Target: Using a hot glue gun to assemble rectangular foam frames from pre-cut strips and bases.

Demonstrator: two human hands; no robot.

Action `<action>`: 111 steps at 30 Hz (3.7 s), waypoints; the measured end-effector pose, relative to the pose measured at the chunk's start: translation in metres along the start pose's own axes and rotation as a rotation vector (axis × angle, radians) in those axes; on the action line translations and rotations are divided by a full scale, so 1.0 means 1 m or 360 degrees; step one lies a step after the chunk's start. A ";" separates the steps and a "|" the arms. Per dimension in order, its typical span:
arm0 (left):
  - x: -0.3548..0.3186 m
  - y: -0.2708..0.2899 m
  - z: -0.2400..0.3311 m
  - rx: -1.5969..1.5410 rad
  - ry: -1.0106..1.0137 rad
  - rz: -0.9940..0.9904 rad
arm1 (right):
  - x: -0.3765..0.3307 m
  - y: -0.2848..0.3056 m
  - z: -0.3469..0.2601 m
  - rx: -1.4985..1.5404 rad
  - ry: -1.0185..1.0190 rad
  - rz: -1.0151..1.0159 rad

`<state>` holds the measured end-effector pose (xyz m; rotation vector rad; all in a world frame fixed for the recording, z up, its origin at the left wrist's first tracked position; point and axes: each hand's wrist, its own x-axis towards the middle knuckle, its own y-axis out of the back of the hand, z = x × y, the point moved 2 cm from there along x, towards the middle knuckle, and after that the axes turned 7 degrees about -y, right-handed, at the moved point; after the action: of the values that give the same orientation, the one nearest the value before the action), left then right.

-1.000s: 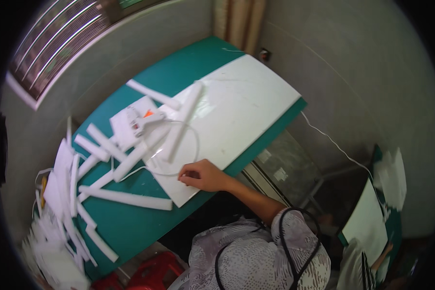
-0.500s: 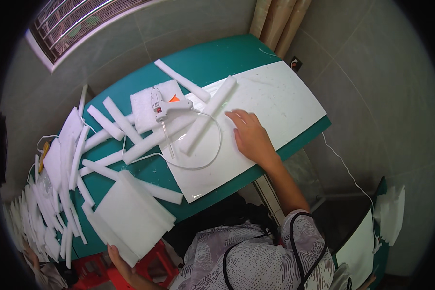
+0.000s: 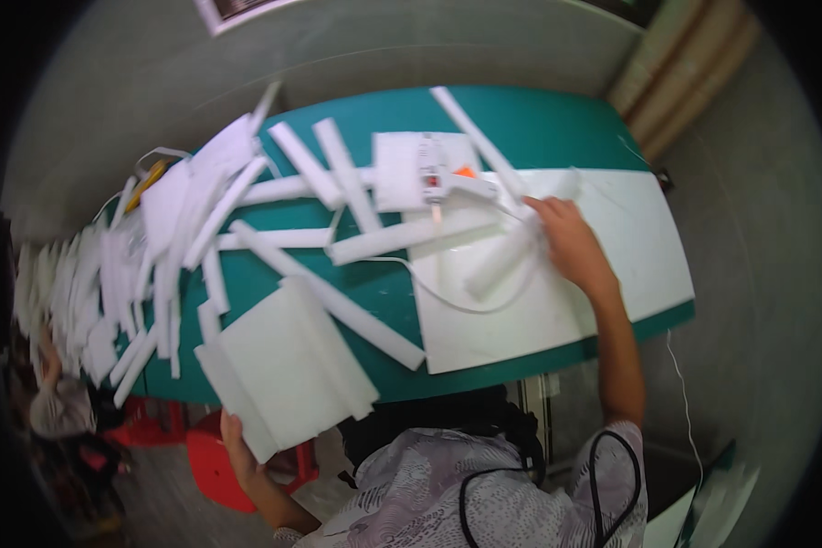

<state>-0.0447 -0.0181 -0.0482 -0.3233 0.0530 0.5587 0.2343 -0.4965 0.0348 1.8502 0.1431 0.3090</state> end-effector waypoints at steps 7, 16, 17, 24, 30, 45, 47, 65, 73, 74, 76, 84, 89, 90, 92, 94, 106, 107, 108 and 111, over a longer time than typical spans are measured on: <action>-0.008 0.006 0.008 -0.0096 -0.0025 0.0040 | 0.016 -0.020 0.000 -0.0185 0.0088 0.0075; -0.003 -0.012 -0.001 0.0010 0.0055 -0.0110 | 0.012 -0.022 0.063 -0.0406 0.0094 0.0031; -0.007 -0.012 -0.001 0.0035 0.0077 -0.0178 | 0.014 -0.014 0.045 -0.0385 0.0163 0.0030; -0.014 -0.025 0.000 0.0081 0.0115 -0.0182 | 0.007 0.004 0.038 -0.0697 0.0174 0.0247; -0.011 -0.033 0.006 0.0192 0.0102 -0.0191 | 0.003 -0.008 0.057 -0.0849 0.0043 0.0193; -0.016 -0.021 0.039 0.0977 -0.0340 0.0030 | -0.023 -0.014 0.026 -0.0545 -0.0076 0.0249; -0.016 -0.007 0.045 0.0996 -0.0442 0.0132 | -0.027 -0.013 0.020 -0.0512 -0.0123 0.0323; 0.037 -0.008 0.047 0.1818 -0.0829 0.0395 | -0.048 -0.051 0.036 0.0012 -0.0252 0.0544; 0.019 0.016 0.056 0.0615 -0.0594 0.0560 | -0.045 -0.053 0.032 0.0135 -0.0339 0.0535; 0.018 0.017 0.057 0.0446 -0.0564 0.0500 | -0.045 -0.051 0.031 0.0125 -0.0347 0.0529; 0.017 0.009 0.058 0.0456 -0.0608 0.0457 | -0.046 -0.047 0.029 0.0141 -0.0370 0.0536; 0.060 -0.051 0.122 0.1440 -0.1085 -0.0083 | -0.051 -0.047 0.028 0.0151 -0.0333 0.0590; 0.104 -0.072 0.116 0.1721 -0.0993 -0.0486 | -0.052 -0.044 0.028 0.0126 -0.0311 0.0602; 0.108 -0.073 0.112 0.1718 -0.1002 -0.0506 | -0.051 -0.045 0.028 0.0146 -0.0301 0.0593; 0.113 -0.075 0.107 0.1661 -0.0931 -0.0584 | -0.051 -0.045 0.029 0.0161 -0.0309 0.0592; 0.119 -0.081 0.100 0.1650 -0.0869 -0.0645 | -0.053 -0.044 0.032 0.0181 -0.0321 0.0586; 0.114 -0.092 0.092 0.1693 -0.0728 -0.0771 | -0.052 -0.042 0.029 0.0213 -0.0357 0.0553; 0.113 -0.091 0.092 0.1692 -0.0701 -0.0776 | -0.052 -0.042 0.028 0.0213 -0.0355 0.0551; 0.113 -0.092 0.092 0.1692 -0.0699 -0.0774 | -0.053 -0.041 0.028 0.0206 -0.0359 0.0548; 0.113 -0.095 0.092 0.1707 -0.0703 -0.0804 | -0.053 -0.042 0.028 0.0192 -0.0349 0.0551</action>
<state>0.0975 -0.0072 0.0506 0.8184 -0.1537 0.0356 0.1940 -0.5237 -0.0200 2.0131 -0.3190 0.3388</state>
